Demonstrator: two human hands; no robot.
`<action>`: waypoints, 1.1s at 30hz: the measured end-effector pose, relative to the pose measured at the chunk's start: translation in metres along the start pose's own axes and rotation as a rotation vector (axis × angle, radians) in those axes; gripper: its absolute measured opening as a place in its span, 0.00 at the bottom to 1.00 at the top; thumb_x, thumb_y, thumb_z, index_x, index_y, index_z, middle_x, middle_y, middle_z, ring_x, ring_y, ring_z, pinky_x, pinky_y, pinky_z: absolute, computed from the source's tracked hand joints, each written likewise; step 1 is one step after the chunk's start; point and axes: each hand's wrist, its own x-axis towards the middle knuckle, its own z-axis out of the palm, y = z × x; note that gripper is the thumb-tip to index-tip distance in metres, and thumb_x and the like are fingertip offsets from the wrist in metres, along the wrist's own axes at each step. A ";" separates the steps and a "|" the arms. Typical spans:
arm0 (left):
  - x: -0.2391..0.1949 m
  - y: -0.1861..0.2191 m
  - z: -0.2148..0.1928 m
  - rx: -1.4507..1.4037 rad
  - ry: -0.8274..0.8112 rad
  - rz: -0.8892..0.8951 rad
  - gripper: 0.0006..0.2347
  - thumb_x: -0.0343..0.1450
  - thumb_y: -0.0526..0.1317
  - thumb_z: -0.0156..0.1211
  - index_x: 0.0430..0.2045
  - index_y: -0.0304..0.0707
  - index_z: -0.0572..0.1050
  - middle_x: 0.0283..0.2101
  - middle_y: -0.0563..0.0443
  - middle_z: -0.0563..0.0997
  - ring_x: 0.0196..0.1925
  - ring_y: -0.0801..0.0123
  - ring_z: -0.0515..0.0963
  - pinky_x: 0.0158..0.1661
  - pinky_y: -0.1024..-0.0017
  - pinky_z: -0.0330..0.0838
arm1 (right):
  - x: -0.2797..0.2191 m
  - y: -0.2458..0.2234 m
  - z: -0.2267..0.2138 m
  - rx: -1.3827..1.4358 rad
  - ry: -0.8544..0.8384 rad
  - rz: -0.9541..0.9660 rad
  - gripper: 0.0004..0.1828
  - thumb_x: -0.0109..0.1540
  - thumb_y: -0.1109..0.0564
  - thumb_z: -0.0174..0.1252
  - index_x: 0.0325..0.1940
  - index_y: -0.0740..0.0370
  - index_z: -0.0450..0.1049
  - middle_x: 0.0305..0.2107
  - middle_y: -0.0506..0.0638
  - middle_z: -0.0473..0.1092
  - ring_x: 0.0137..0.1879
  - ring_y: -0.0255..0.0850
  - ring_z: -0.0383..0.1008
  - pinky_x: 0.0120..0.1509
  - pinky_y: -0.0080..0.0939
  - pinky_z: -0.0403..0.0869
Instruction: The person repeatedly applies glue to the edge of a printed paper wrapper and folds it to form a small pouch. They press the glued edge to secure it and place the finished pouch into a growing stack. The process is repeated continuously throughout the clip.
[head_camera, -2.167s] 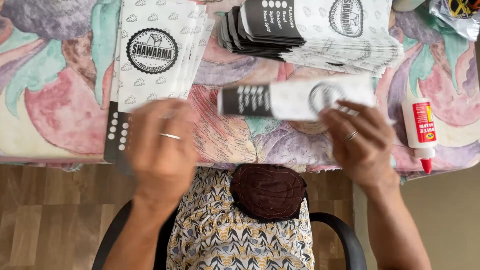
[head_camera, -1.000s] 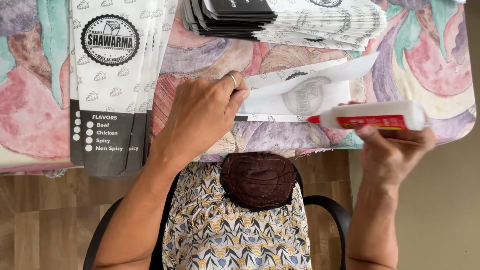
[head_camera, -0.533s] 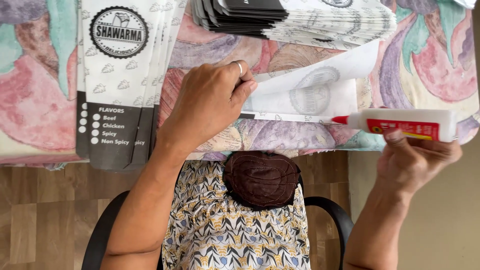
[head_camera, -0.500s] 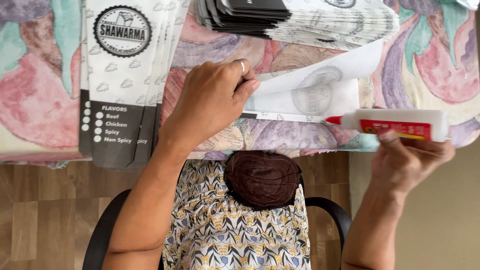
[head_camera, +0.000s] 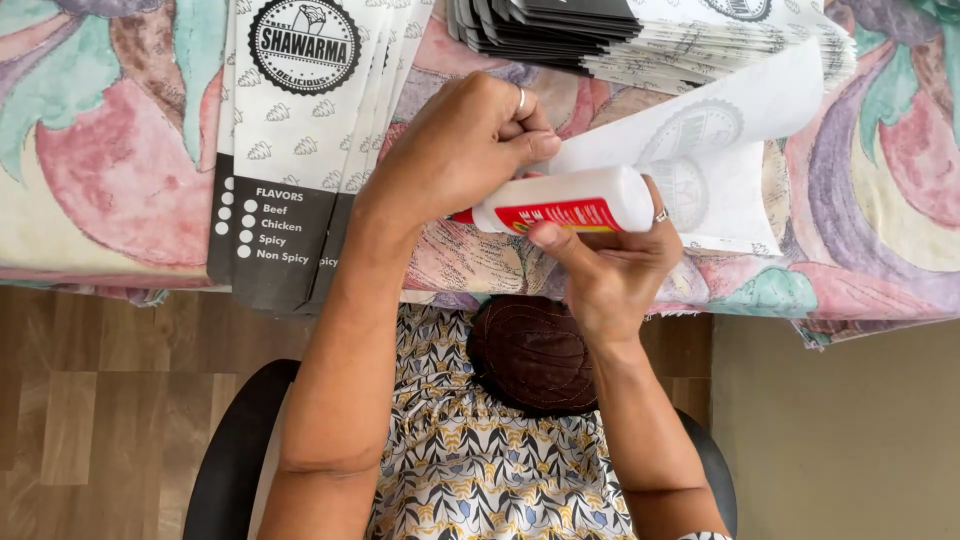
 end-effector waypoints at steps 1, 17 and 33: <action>-0.003 0.000 0.001 -0.002 -0.004 0.002 0.08 0.72 0.37 0.65 0.21 0.39 0.80 0.19 0.60 0.81 0.22 0.80 0.73 0.27 0.71 0.65 | -0.001 -0.001 -0.005 -0.003 0.004 0.000 0.21 0.51 0.64 0.76 0.42 0.65 0.72 0.32 0.52 0.76 0.40 0.39 0.78 0.47 0.41 0.83; -0.058 -0.033 0.035 0.531 -0.046 0.576 0.21 0.72 0.50 0.62 0.56 0.36 0.76 0.67 0.30 0.67 0.71 0.43 0.66 0.71 0.53 0.58 | -0.038 -0.033 -0.101 0.130 -0.139 0.168 0.23 0.64 0.73 0.40 0.65 0.80 0.60 0.75 0.75 0.46 0.82 0.66 0.50 0.86 0.55 0.58; -0.111 0.010 0.068 1.045 0.222 -0.011 0.55 0.71 0.81 0.43 0.70 0.18 0.43 0.74 0.22 0.46 0.78 0.37 0.52 0.76 0.47 0.47 | -0.026 -0.047 -0.174 0.026 0.044 0.213 0.19 0.68 0.62 0.51 0.60 0.78 0.64 0.75 0.74 0.53 0.81 0.57 0.59 0.86 0.48 0.64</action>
